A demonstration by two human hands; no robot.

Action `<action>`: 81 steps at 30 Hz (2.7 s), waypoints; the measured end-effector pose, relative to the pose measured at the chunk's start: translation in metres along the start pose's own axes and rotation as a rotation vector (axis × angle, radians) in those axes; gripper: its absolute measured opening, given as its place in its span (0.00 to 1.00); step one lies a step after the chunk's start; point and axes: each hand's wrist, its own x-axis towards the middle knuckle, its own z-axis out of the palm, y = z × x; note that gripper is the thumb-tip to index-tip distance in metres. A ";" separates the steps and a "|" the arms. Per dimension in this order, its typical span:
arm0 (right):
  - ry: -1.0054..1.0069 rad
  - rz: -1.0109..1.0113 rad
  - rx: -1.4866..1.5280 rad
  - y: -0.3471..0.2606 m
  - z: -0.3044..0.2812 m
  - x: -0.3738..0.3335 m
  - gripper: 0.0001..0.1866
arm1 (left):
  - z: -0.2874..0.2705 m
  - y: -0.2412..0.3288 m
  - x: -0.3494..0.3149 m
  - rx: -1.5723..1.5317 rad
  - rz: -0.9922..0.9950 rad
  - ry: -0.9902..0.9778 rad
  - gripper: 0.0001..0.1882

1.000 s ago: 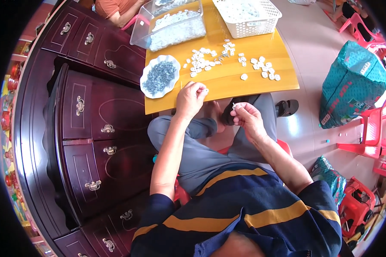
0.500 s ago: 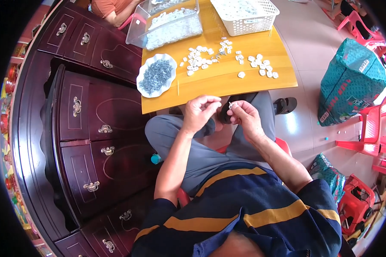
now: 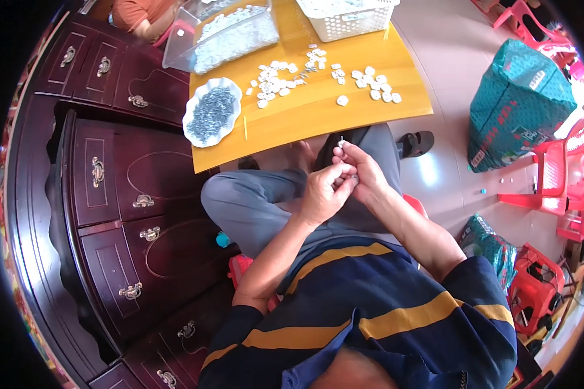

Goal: The recorder manually joins small white plastic parts with metal fasteners at a table.

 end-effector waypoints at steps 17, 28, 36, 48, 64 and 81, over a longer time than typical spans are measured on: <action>-0.156 -0.285 -0.504 0.005 0.017 -0.017 0.06 | -0.058 0.011 0.014 -0.123 -0.142 0.102 0.09; -0.198 -0.278 -0.694 0.010 0.027 -0.027 0.08 | -0.074 0.010 0.020 -0.255 -0.194 0.167 0.04; -0.152 -0.220 -0.523 0.005 0.019 -0.018 0.06 | -0.066 -0.013 0.008 -0.279 -0.170 0.053 0.06; -0.185 -0.267 -0.615 0.007 0.023 -0.023 0.07 | -0.065 -0.003 0.008 -0.307 -0.239 0.047 0.06; -0.236 -0.333 -0.912 0.013 0.021 -0.024 0.08 | -0.086 -0.010 0.010 -0.149 -0.194 0.035 0.09; -0.227 -0.323 -0.927 0.014 0.024 -0.024 0.08 | -0.089 -0.006 0.014 -0.031 -0.098 -0.062 0.10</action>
